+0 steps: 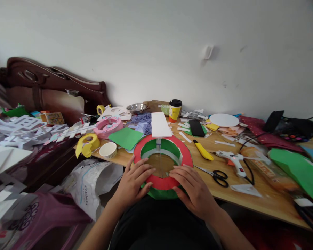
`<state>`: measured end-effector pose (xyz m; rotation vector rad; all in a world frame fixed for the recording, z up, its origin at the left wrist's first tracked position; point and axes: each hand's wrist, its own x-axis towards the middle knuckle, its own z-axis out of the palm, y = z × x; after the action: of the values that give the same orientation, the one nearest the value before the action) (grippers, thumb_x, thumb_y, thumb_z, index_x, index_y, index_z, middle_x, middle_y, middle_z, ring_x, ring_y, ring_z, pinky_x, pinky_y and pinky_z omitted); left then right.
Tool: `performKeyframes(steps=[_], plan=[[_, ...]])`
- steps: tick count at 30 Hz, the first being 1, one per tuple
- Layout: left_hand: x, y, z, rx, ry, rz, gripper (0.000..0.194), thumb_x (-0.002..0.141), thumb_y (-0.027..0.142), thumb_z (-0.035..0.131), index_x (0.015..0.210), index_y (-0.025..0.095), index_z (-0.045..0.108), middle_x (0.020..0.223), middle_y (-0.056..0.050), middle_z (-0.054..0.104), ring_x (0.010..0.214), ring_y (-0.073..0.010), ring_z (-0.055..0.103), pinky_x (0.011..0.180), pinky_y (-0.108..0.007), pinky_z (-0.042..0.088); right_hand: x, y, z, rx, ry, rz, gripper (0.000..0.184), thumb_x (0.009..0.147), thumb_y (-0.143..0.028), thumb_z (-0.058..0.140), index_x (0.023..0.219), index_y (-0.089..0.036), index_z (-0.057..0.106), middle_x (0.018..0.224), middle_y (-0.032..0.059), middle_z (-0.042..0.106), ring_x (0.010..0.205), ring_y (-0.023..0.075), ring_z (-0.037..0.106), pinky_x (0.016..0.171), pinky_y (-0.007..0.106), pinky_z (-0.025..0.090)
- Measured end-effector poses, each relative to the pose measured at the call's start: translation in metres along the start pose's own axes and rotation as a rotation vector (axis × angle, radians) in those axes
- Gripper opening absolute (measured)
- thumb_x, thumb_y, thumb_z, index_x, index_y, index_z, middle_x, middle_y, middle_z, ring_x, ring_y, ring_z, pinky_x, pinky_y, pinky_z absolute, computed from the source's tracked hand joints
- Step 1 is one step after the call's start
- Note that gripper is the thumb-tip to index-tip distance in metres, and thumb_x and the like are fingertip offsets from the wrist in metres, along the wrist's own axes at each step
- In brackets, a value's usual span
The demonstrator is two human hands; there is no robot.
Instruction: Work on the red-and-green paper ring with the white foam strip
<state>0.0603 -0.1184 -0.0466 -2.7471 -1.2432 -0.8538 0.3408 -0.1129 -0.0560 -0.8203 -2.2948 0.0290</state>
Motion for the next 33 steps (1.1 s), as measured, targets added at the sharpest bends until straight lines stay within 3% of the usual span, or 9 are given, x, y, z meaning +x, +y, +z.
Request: performKeyframes(steps=[3, 7, 15, 22, 26, 29, 33], plan=[[0.000, 0.000, 0.000, 0.017, 0.000, 0.035, 0.045, 0.101, 0.044, 0.053, 0.139, 0.022, 0.059, 0.125, -0.008, 0.070, 0.139, -0.0281, 0.050, 0.128, -0.056, 0.001, -0.003, 0.000, 0.002, -0.058, -0.019, -0.022, 0.051, 0.099, -0.037, 0.059, 0.145, -0.017, 0.050, 0.130, 0.0144, 0.067, 0.128, 0.0298, 0.058, 0.109, 0.051, 0.049], [0.000, 0.002, -0.002, 0.066, 0.018, 0.077, 0.068, 0.089, 0.068, 0.057, 0.139, 0.023, 0.061, 0.114, -0.010, 0.069, 0.126, -0.0303, 0.057, 0.127, -0.061, 0.008, -0.004, 0.001, 0.002, -0.124, -0.021, -0.050, 0.067, 0.099, -0.046, 0.058, 0.157, -0.016, 0.038, 0.126, 0.0149, 0.067, 0.121, 0.0304, 0.060, 0.110, 0.053, 0.046], [0.007, 0.013, -0.021, 0.036, 0.097, 0.134, 0.060, 0.092, 0.067, 0.052, 0.131, 0.023, 0.066, 0.101, -0.007, 0.067, 0.109, -0.0257, 0.061, 0.126, -0.054, 0.016, 0.004, -0.003, -0.018, -0.107, -0.002, -0.137, 0.059, 0.102, -0.050, 0.049, 0.148, -0.013, 0.050, 0.123, 0.0150, 0.065, 0.121, 0.0311, 0.055, 0.114, 0.053, 0.036], [0.010, 0.009, -0.012, 0.073, 0.104, 0.112, 0.058, 0.095, 0.066, 0.044, 0.119, 0.020, 0.071, 0.098, -0.008, 0.068, 0.107, -0.0248, 0.059, 0.126, -0.053, 0.013, 0.002, 0.006, 0.000, -0.143, 0.046, -0.156, 0.055, 0.103, -0.053, 0.046, 0.138, -0.013, 0.057, 0.117, 0.0147, 0.066, 0.117, 0.0295, 0.056, 0.115, 0.054, 0.031], [0.019, 0.011, -0.020, 0.019, -0.016, 0.084, 0.061, 0.094, 0.069, 0.041, 0.116, 0.021, 0.070, 0.100, -0.007, 0.071, 0.112, -0.0263, 0.060, 0.125, -0.055, 0.014, 0.001, 0.009, 0.005, -0.144, 0.035, -0.138, 0.052, 0.103, -0.053, 0.046, 0.137, -0.015, 0.058, 0.117, 0.0133, 0.067, 0.116, 0.0284, 0.057, 0.117, 0.053, 0.031], [0.031, 0.017, -0.029, -0.009, -0.137, 0.167, 0.064, 0.095, 0.070, 0.040, 0.120, 0.018, 0.067, 0.101, -0.009, 0.072, 0.103, -0.0269, 0.064, 0.119, -0.054, 0.028, 0.001, 0.007, 0.003, -0.145, 0.016, -0.132, 0.049, 0.104, -0.052, 0.045, 0.135, -0.017, 0.059, 0.117, 0.0121, 0.068, 0.116, 0.0275, 0.058, 0.119, 0.052, 0.028], [0.047, 0.028, -0.023, 0.000, -0.239, 0.254, 0.077, 0.087, 0.080, 0.042, 0.116, 0.013, 0.066, 0.089, -0.009, 0.072, 0.082, -0.0263, 0.066, 0.088, -0.043, 0.051, 0.003, 0.005, -0.001, -0.130, -0.012, -0.135, 0.047, 0.105, -0.049, 0.045, 0.134, -0.015, 0.059, 0.118, 0.0121, 0.069, 0.117, 0.0270, 0.058, 0.120, 0.051, 0.022]])
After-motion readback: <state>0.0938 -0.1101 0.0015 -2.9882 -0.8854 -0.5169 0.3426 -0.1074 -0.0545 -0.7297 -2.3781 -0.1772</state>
